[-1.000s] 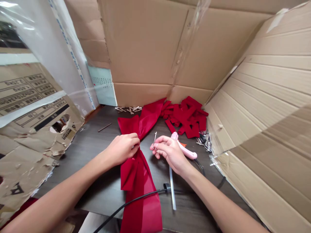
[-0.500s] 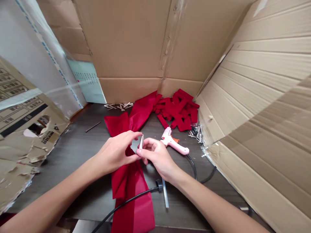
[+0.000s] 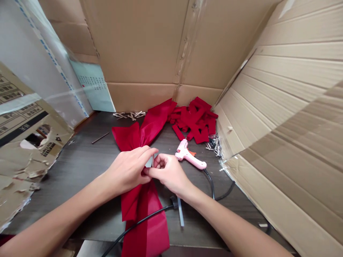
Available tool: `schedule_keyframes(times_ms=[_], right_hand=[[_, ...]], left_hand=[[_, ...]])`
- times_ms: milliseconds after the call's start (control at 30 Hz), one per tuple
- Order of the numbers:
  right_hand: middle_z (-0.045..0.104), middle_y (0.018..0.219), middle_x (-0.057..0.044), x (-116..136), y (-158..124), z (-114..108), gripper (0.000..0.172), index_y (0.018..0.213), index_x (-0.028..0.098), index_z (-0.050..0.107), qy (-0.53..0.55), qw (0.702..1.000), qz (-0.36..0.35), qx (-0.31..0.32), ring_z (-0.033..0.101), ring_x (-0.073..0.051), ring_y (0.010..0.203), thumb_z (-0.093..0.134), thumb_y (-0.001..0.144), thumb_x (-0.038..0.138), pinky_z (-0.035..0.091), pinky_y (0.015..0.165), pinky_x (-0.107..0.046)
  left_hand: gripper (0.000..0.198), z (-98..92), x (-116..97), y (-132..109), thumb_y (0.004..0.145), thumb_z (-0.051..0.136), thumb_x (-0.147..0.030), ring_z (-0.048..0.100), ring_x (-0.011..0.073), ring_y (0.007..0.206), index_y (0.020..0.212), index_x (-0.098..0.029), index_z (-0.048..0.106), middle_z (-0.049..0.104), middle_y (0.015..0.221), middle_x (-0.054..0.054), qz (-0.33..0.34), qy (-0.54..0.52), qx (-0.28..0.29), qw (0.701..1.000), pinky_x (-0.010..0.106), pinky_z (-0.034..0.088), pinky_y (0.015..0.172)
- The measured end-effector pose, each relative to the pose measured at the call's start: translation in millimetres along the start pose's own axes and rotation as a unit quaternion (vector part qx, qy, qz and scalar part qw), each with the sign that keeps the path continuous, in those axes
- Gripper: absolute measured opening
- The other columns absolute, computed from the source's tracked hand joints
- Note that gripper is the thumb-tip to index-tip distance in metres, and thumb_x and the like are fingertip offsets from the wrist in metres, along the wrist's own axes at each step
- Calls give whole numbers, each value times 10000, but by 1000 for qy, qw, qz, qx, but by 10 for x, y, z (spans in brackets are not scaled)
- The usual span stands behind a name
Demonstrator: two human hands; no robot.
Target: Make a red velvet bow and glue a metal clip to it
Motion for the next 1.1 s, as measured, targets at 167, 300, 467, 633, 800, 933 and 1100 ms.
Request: schedule_keyframes(times_ms=[167,300,467,633,800,933,1100], right_hand=[[518,549,40,36,10,-3,359,621,207,506,-53,998,-25,1,398,-89,457,833,614,353,296,438,-241],[637,707,-29,245,2,-304,301,788,181,623,-262,960,-94,-32,555,-163,618,725,752,462,419,589,-288],[674,977,-137,332,42,-948,209,900,158,670,-659,738,-54,-136,627,-282,898,634,827,351,381,700,-330],[686,887,-120,85,135,-1137,129,864,155,660,-705,708,18,-35,653,-238,780,564,803,217,312,613,-296],[688,845,-154,197,159,-1090,163,857,119,660,-714,694,-15,-90,649,-259,771,529,763,143,309,619,-315],[695,795,-134,411,121,-1159,192,866,128,675,-612,757,-54,-223,629,-256,722,573,716,192,354,600,-321],[677,745,-67,387,44,-1031,258,886,146,658,-219,952,-75,-199,530,-149,510,597,646,219,344,440,-265]], left_hand=[[392,58,46,-10,799,573,-216,642,231,971,1186,-207,513,630,1121,69,-14,-61,-19,998,318,491,694],[540,104,165,-10,828,564,-139,632,166,871,1343,-205,415,633,1066,42,-27,-204,-93,974,305,502,774],[610,89,253,8,770,582,-10,588,106,694,1336,-192,442,640,873,-16,-54,-309,-131,940,249,490,708],[567,46,273,11,778,598,-38,568,98,592,1309,-191,473,625,709,-49,-102,-405,-127,900,230,501,626],[639,37,299,24,729,699,-121,616,145,528,1308,-206,444,613,629,-62,-165,-556,-92,809,252,524,514],[662,19,315,34,705,714,-116,633,161,521,1296,-216,432,606,612,-69,-172,-586,-98,786,243,517,474],[640,43,330,34,707,709,-107,618,145,494,1277,-207,436,610,601,-68,-177,-582,-95,788,233,512,471]])
Point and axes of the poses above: each hand's wrist, its own y-axis towards the middle knuckle, its own z-axis out of the palm, x = y × z, the point moved 3 cm from there along y, towards the middle knuckle
